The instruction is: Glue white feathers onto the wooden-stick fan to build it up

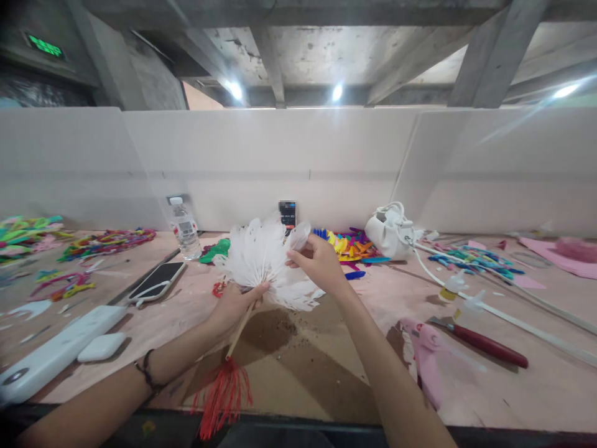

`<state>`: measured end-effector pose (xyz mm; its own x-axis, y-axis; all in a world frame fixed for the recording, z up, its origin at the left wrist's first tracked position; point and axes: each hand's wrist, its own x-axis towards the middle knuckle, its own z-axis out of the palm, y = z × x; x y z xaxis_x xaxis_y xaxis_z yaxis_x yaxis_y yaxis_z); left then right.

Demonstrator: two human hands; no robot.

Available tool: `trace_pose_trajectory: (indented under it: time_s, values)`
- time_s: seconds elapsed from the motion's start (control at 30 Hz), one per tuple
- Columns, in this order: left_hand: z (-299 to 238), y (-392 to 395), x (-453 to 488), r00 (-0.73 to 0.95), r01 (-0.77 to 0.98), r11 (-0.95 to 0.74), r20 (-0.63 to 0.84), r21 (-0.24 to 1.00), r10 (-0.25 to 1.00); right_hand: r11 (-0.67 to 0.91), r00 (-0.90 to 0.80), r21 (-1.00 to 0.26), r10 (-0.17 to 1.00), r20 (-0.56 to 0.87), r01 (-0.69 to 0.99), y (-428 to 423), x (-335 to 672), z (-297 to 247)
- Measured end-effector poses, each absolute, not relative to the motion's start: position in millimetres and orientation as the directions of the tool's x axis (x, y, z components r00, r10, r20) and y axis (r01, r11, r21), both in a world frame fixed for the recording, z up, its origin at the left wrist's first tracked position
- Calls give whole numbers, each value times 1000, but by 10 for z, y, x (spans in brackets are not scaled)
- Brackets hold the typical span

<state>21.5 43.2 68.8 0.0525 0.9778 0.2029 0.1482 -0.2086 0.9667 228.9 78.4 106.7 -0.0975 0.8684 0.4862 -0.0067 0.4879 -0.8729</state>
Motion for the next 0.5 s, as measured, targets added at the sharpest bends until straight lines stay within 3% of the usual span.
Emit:
trace_pose_trajectory:
  time_s: [0.5]
  values:
    - [531, 502, 187, 45, 179, -244, 240, 953, 970, 549, -113, -807, 835, 538, 217, 867, 2265, 928]
